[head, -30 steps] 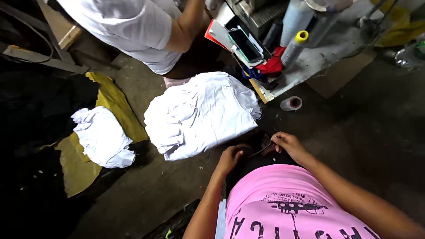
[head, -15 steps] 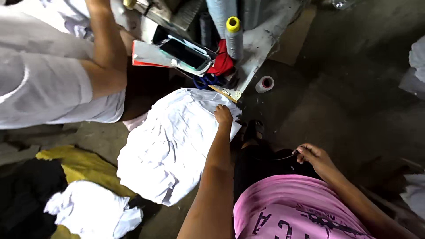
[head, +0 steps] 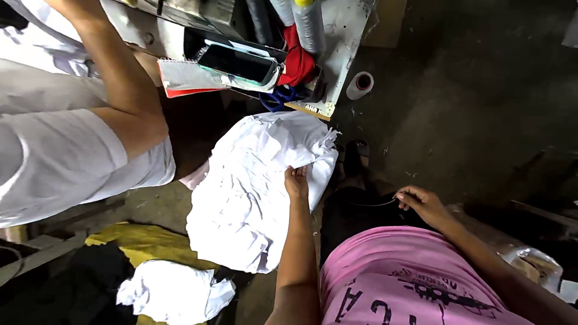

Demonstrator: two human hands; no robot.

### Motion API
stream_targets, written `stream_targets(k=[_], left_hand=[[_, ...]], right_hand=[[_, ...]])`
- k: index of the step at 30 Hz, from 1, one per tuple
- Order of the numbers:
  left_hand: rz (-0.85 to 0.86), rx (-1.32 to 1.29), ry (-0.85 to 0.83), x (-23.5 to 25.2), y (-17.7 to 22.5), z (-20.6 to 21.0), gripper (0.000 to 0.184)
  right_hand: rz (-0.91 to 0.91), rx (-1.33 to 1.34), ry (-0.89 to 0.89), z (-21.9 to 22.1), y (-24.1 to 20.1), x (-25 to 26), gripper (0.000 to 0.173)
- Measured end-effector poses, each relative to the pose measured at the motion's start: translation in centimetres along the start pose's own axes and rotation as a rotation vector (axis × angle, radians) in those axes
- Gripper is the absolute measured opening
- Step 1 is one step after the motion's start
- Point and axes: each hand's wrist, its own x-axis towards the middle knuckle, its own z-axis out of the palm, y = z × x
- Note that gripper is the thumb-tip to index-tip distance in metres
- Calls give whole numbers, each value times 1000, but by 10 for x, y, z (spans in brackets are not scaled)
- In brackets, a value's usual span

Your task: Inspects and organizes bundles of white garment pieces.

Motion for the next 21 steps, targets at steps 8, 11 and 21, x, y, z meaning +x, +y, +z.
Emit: stream_targets(k=[8, 11, 21], left_hand=[[-48, 75, -97, 10, 8, -15, 27], [167, 447, -244, 9, 3, -39, 24], [628, 1595, 405, -28, 11, -269, 69]], right_hand=[[-57, -114, 13, 14, -1, -4, 22], [-89, -172, -3, 20, -3, -5, 21], [-305, -414, -219, 47, -21, 28, 23]])
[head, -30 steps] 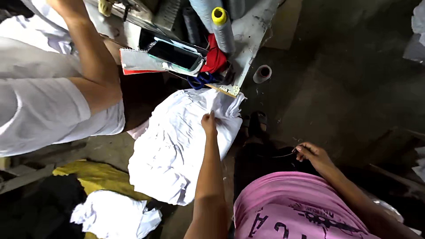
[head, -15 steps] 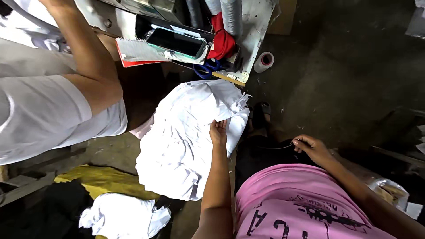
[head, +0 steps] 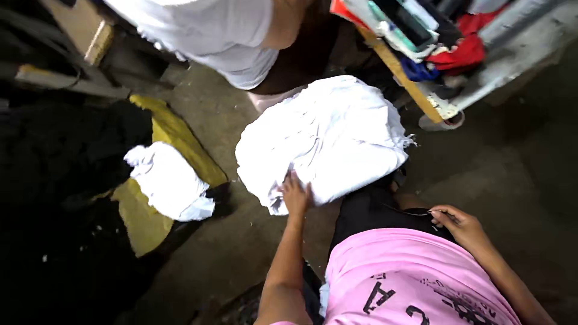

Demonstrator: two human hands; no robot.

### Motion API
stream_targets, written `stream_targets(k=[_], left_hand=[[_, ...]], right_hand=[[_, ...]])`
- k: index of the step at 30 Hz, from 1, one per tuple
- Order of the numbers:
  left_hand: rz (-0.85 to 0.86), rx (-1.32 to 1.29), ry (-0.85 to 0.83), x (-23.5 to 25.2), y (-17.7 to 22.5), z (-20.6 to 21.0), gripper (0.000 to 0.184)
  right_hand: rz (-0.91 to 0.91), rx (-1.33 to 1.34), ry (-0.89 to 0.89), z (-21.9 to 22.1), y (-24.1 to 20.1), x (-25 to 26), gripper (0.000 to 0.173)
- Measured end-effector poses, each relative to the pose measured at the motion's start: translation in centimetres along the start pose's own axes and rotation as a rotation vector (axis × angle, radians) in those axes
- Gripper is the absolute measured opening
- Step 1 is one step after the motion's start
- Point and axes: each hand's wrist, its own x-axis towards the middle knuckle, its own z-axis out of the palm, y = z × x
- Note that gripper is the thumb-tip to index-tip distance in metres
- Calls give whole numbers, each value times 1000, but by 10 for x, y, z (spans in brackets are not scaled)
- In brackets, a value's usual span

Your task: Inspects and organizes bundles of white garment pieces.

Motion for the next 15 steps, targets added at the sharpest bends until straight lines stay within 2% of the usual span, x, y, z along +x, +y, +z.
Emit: stream_targets(k=[3, 5, 8, 9, 10, 11, 13, 14, 15], left_hand=[[-393, -70, 163, 25, -82, -61, 89], [-574, -199, 372, 37, -133, -94, 95], [-782, -457, 567, 38, -169, -123, 83], [-851, -587, 554, 34, -173, -120, 74], [-936, -717, 473, 26, -171, -112, 67], [-1009, -863, 326, 15, -164, -100, 69], [-1066, -1174, 1, -2, -148, -57, 85], [-1060, -1322, -42, -4, -142, -34, 84], [-1044, -1427, 44, 0, -134, -16, 75]], right_hand=[[-44, -85, -98, 4, -18, 16, 22], [-57, -143, -165, 7, -30, 25, 21], [-102, -208, -213, 9, -42, 36, 21], [-114, -225, -225, 10, -45, 38, 21], [-121, -241, -239, 11, -49, 40, 21], [-131, -263, -248, 12, -51, 41, 20], [-137, -307, -257, 13, -55, 42, 20], [-140, -329, -263, 13, -58, 42, 20], [-149, -347, -272, 14, -61, 42, 20]])
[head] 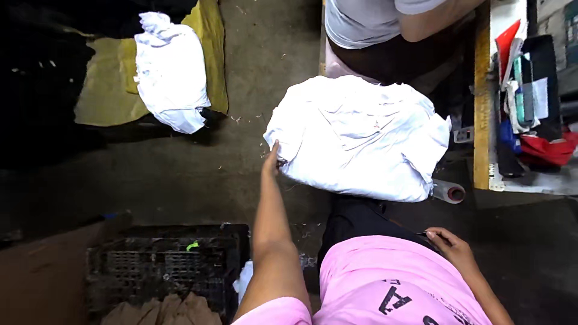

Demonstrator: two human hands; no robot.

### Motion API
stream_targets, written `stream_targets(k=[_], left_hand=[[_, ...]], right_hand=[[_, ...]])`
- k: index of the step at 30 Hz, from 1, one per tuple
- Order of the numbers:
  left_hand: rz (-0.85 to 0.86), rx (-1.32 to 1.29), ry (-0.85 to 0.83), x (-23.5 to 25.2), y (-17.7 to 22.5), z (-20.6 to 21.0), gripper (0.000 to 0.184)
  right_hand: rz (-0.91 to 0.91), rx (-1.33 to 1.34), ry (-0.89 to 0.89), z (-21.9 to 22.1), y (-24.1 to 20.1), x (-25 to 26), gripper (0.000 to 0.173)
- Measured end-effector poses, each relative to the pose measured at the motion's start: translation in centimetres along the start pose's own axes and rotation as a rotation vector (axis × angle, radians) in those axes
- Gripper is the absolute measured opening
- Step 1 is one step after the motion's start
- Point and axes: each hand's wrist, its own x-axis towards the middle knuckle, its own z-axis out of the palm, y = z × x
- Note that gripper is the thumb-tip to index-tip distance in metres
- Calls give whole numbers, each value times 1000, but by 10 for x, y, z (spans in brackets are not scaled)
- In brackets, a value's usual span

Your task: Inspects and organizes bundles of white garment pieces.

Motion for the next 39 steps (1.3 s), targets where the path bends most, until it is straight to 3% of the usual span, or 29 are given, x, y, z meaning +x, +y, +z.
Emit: stream_targets(k=[2, 3, 5, 6, 9, 11, 13, 21, 23, 25, 30, 32, 35, 37, 39], left_hand=[[213, -181, 155, -4, -1, 30, 55], [354, -184, 226, -11, 5, 43, 56], [633, -2, 308, -44, 20, 73, 50], [774, 117, 284, -63, 15, 90, 45], [1112, 522, -46, -103, -39, 137, 33], [1148, 741, -182, -102, -80, 155, 34], [1155, 837, -209, -105, -100, 158, 36], [1376, 756, -412, -125, -121, 137, 30], [1424, 622, -362, -127, -114, 132, 25], [1380, 462, -194, -127, -102, 125, 23], [780, 229, 282, -94, -30, 81, 41], [744, 151, 432, -72, -6, 66, 53], [891, 156, 432, -73, 30, 72, 62], [1042, 303, 341, -80, 40, 100, 72], [1088, 550, 172, -82, 33, 133, 84]], right_hand=[[-34, -37, -23, -1, -3, 2, 20], [-55, -53, -36, -1, -3, 4, 20], [-88, -85, -69, 0, -5, 9, 19], [-106, -98, -87, -1, -5, 12, 19], [-166, -141, -123, 0, -4, 18, 19], [-174, -171, -138, 0, -6, 20, 19], [-180, -187, -134, 1, -6, 21, 19], [-167, -166, -94, 2, -5, 19, 18], [-163, -154, -94, 2, -3, 18, 17], [-140, -152, -102, 1, -4, 18, 17], [-132, -181, -115, -3, -6, 16, 19], [-125, -169, -117, -5, -10, 14, 18], [-106, -139, -96, -7, -9, 12, 18], [-86, -116, -69, -8, -5, 12, 18], [-83, -97, -45, -8, -1, 12, 19]])
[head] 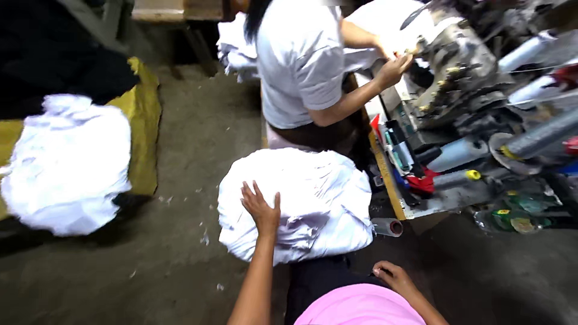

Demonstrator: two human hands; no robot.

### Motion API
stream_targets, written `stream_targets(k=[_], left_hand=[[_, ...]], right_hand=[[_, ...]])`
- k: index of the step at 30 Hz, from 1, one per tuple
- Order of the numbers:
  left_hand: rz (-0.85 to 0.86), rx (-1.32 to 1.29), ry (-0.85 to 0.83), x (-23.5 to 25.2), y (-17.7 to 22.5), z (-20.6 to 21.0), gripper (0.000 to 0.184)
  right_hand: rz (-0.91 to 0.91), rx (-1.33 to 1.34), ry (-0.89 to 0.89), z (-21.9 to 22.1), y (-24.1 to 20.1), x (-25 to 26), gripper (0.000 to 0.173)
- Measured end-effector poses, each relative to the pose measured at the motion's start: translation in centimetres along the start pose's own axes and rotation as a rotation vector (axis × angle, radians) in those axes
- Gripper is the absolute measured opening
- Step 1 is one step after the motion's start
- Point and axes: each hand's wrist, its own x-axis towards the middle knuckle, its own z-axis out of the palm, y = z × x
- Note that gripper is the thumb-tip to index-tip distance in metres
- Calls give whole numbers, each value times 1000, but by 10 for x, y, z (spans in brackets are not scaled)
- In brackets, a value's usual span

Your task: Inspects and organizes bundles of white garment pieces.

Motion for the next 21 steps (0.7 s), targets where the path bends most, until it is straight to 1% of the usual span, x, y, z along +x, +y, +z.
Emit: stream_targets(k=[2, 3, 5, 8, 10, 11, 12, 13, 15, 17, 18, 19, 20, 21], left_hand=[[56, 164, -291, -11, 3, 33, 95], [94, 237, -329, -15, 3, 45, 101], [141, 305, -276, -15, 1, 58, 107], [150, 342, -245, -15, -1, 61, 110], [112, 315, -233, -12, -2, 61, 108], [72, 247, -214, -9, 2, 59, 103], [42, 142, -177, -3, 13, 55, 95], [49, 59, -121, 4, 27, 50, 91], [170, -6, 3, 19, 62, 39, 93], [281, -39, 50, 26, 88, 34, 95], [325, -21, 50, 27, 90, 40, 94], [357, 28, 9, 28, 84, 50, 92], [361, 98, -101, 29, 74, 63, 89], [351, 177, -253, 29, 58, 77, 87]], right_hand=[[17, 28, 25, 2, 5, -4, 20], [21, 49, 46, 4, 9, -6, 20], [38, 94, 95, 6, 11, -9, 19], [99, 156, 152, 5, 3, -17, 19], [105, 187, 193, 10, 11, -18, 18], [100, 196, 215, 13, 16, -19, 18], [103, 207, 223, 13, 17, -19, 18], [110, 213, 225, 11, 15, -19, 19], [101, 208, 240, 10, 20, -18, 18], [60, 188, 273, 14, 31, -18, 17], [54, 188, 274, 16, 32, -20, 16], [56, 188, 266, 15, 29, -18, 15], [58, 187, 260, 13, 26, -16, 15], [62, 189, 254, 12, 24, -15, 15]])
